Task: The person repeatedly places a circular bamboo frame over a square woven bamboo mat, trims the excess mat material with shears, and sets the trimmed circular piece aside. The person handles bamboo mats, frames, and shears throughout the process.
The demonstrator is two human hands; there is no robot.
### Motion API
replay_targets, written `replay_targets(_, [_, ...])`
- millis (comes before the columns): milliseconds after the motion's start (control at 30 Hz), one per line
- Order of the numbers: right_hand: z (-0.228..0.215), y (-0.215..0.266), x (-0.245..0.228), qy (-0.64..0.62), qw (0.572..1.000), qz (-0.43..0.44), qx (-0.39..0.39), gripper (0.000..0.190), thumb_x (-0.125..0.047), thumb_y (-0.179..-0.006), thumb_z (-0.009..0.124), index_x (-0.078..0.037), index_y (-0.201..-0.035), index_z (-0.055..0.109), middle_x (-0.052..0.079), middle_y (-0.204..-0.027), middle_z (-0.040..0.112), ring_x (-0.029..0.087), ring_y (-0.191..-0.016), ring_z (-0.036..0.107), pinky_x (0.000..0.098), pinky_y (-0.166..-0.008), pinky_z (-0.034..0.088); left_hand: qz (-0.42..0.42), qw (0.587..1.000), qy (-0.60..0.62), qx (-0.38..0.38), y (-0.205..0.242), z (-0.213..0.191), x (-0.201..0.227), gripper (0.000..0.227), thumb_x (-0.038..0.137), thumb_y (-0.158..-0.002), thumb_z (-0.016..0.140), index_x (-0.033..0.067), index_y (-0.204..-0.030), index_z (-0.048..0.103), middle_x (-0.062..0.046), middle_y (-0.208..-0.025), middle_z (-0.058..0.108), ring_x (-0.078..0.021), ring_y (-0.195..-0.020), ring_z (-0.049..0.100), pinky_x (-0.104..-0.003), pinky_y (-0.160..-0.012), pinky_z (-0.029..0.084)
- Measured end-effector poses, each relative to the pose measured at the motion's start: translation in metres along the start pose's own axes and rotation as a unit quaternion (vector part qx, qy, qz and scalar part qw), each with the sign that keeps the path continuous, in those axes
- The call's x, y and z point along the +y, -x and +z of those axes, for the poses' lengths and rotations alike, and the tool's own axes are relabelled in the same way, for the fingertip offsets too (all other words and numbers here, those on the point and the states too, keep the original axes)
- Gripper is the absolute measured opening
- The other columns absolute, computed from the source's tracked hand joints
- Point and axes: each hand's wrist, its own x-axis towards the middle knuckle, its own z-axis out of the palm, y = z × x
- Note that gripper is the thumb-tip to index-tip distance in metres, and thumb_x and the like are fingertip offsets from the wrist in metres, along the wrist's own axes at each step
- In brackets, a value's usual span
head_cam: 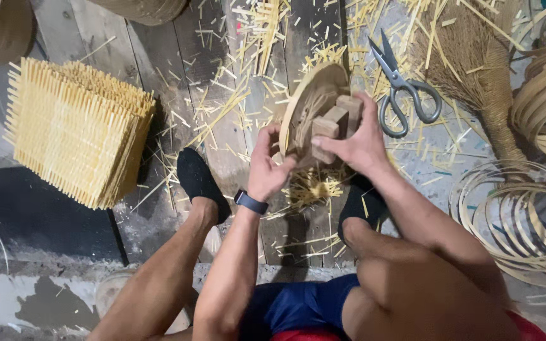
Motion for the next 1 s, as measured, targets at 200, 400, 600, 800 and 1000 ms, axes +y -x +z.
replay_targets(200, [0.03,0.024,-0.006,-0.018,0.998,0.012,0.051,0.106,-0.033,-0.062,0.099,-0.002,-0.142,0.036,0.017,-0.132,0.058,0.027,-0.122,0.06,0.0416,-0.106,0.049,0.024,0.995,-0.041,0.093,-0.024,0.017,0.023,0.046,0.032,-0.108,0.056,0.0012,-0.142,0.058,-0.015,-0.128,0.072,-0.0211,-0.119,0.067,-0.034,-0.102,0.053])
replay_targets(400, [0.024,0.018,0.004,-0.06,0.997,-0.034,0.042,0.101,-0.031,-0.066,0.097,-0.002,-0.143,0.039,0.014,-0.127,0.064,0.024,-0.118,0.064,0.0381,-0.104,0.052,0.022,0.987,-0.12,0.109,-0.032,0.021,0.041,0.045,0.038,-0.109,0.052,0.0017,-0.13,0.067,-0.016,-0.104,0.078,-0.0177,-0.1,0.074,-0.031,-0.087,0.056])
replay_targets(600, [0.023,0.017,0.005,-0.08,0.995,-0.046,0.048,0.1,-0.032,-0.068,0.096,-0.001,-0.144,0.039,0.014,-0.127,0.064,0.024,-0.116,0.066,0.0376,-0.104,0.054,-0.012,0.98,-0.161,0.114,-0.033,0.023,0.048,0.043,0.038,-0.107,0.052,0.0044,-0.127,0.07,-0.018,-0.092,0.077,-0.0171,-0.087,0.077,-0.03,-0.077,0.058])
replay_targets(800, [0.032,0.018,-0.007,-0.021,0.997,-0.027,0.071,0.1,-0.032,-0.065,0.097,-0.002,-0.142,0.041,0.015,-0.127,0.063,0.026,-0.116,0.066,0.0387,-0.102,0.053,0.064,0.977,-0.149,0.137,-0.034,0.013,0.031,0.042,0.036,-0.109,0.054,0.0016,-0.128,0.068,-0.02,-0.11,0.077,-0.018,-0.097,0.077,-0.03,-0.084,0.059])
replay_targets(1000, [0.03,0.017,-0.011,0.017,0.996,-0.039,0.074,0.101,-0.033,-0.063,0.098,-0.002,-0.141,0.041,0.016,-0.126,0.062,0.027,-0.115,0.064,0.0402,-0.101,0.052,0.045,0.982,-0.115,0.145,-0.038,0.004,0.014,0.046,0.039,-0.107,0.058,-0.0019,-0.123,0.071,-0.017,-0.107,0.079,-0.0162,-0.096,0.075,-0.03,-0.084,0.059])
